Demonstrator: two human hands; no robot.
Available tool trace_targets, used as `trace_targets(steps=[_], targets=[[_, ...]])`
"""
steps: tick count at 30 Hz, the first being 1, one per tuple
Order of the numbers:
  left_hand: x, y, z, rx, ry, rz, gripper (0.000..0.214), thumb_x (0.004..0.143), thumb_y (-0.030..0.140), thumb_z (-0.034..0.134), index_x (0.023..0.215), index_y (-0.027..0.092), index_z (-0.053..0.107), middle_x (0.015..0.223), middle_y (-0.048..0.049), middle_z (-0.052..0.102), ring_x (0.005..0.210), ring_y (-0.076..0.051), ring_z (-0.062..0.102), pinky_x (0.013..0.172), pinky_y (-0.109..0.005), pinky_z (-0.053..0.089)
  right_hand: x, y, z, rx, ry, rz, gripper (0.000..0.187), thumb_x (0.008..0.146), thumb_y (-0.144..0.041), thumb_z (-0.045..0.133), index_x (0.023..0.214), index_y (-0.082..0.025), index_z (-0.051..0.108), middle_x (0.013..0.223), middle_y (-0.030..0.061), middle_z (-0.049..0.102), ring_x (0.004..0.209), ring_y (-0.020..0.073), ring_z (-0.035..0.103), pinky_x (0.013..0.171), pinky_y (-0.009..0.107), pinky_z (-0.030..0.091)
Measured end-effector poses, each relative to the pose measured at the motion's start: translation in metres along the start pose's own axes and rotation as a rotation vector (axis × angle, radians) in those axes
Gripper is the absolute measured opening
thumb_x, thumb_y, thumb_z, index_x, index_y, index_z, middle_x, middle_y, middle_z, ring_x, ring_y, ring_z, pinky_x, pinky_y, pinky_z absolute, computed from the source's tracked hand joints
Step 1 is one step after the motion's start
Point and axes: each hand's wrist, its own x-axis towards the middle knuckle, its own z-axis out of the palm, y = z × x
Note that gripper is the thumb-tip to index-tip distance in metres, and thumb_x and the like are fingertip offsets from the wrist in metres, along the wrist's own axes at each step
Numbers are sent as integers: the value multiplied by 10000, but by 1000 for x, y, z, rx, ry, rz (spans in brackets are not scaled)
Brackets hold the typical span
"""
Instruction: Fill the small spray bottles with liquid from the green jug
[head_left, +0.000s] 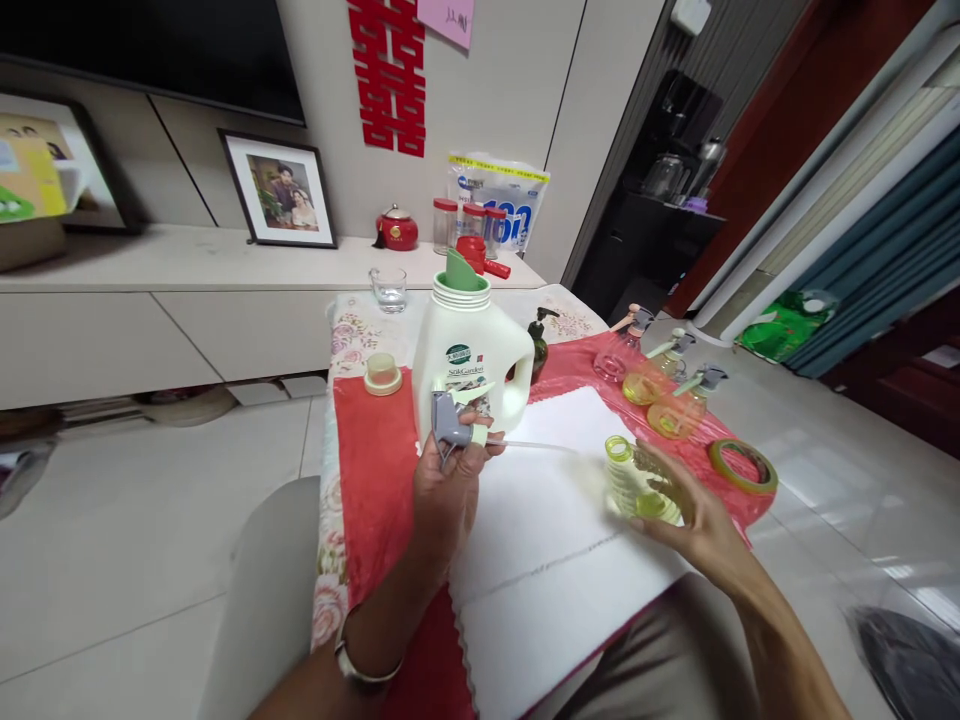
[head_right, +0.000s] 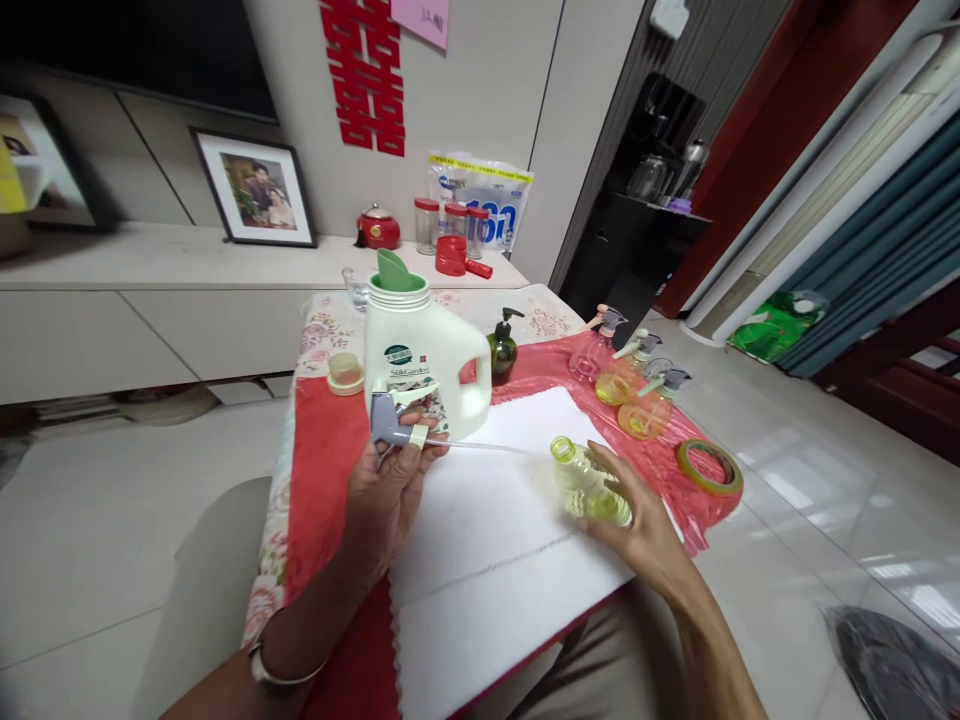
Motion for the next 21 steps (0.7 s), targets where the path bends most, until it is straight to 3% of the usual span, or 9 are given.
trace_targets(steps=[6, 10, 16, 21], targets=[[-4, 2, 2, 18, -36, 5, 355, 761, 311, 823, 1058, 206, 659, 1049, -34, 670, 838, -150, 693, 840, -323, 579, -5, 10, -14, -379, 72, -221, 699, 839, -439, 698, 1470, -281, 443, 1457, 113, 481, 1335, 350, 472, 1109, 588, 418], [-6, 0, 3, 23, -70, -7, 363, 778, 323, 814, 1085, 204, 661, 1074, -50, 678, 876, -169, 704, 834, -328, 582, -7, 15, -15, -536, 91, -368, 687, 858, -315, 636, 1496, -323, 382, 1418, 99, 504, 1290, 340, 505, 1038, 591, 474], [-11, -6, 4, 45, -120, -78, 373, 768, 321, 826, 1079, 205, 656, 1052, -42, 680, 866, -175, 707, 844, -350, 581, -9, 4, 0, -551, 36, -394, 757, 855, -263, 607, 1530, -387, 290, 1446, 72, 465, 1318, 315, 482, 1052, 550, 485], [-16, -18, -4, 120, -264, -156, 350, 826, 330, 781, 1133, 225, 649, 1086, -42, 690, 920, -188, 692, 912, -383, 533, -7, -18, 21, -510, -33, -423, 798, 839, -213, 604, 1537, -376, 252, 1448, 80, 440, 1335, 296, 452, 1079, 522, 471]])
